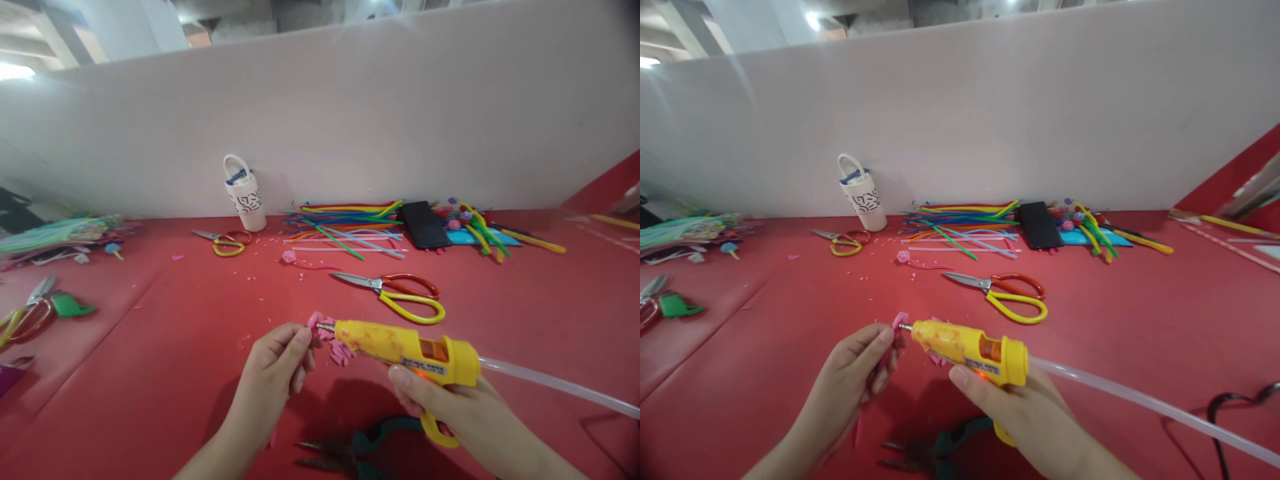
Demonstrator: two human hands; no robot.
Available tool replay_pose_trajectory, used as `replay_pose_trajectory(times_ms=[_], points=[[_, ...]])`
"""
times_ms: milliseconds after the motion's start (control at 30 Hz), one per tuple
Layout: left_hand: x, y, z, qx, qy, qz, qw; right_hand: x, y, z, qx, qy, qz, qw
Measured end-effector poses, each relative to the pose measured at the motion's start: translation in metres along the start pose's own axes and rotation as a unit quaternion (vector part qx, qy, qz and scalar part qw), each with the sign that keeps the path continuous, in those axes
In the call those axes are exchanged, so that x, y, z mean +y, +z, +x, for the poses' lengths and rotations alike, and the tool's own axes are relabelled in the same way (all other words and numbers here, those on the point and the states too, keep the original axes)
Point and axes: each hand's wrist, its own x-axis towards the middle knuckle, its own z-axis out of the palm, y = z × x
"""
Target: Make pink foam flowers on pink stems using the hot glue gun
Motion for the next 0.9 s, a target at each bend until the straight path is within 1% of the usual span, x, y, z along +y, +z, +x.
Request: replay_pose_trajectory(times_ms=[200,333,467,633,767,900], points=[[-0.0005,-0.0001,0.0003,-0.006,0.002,-0.002,1.000,0.0003,-0.0004,-0.0001,0.009,0.011,-0.005,1.000],[-0.0001,0.0000,-0.0001,-0.007,0.000,-0.005,1.000,0.0028,-0.0015,0.0011,-0.011,-0.008,-0.007,1.000],[0.0002,0.0001,-0.0002,-0.004,0.006,0.001,1.000,0.0029,-0.0015,0.0009,0.001,0.001,-0.012,1.000],[-0.0044,-0.0023,0.0011,0.008,0.042,0.048,0.998,0.0000,0.0002,0.0010,-0.016,-0.003,-0.001,1.000],[-0.0059,-0.0039,0.0005,0.021,0.075,0.074,0.994,-0.0008,0.0030,0.0011,-0.038,-0.004,0.030,0.999],[-0.0020,-0.0042,-0.0005,0.035,0.076,0.054,0.995,-0.0035,0.0039,0.0003,-0.040,0.001,0.056,0.998]])
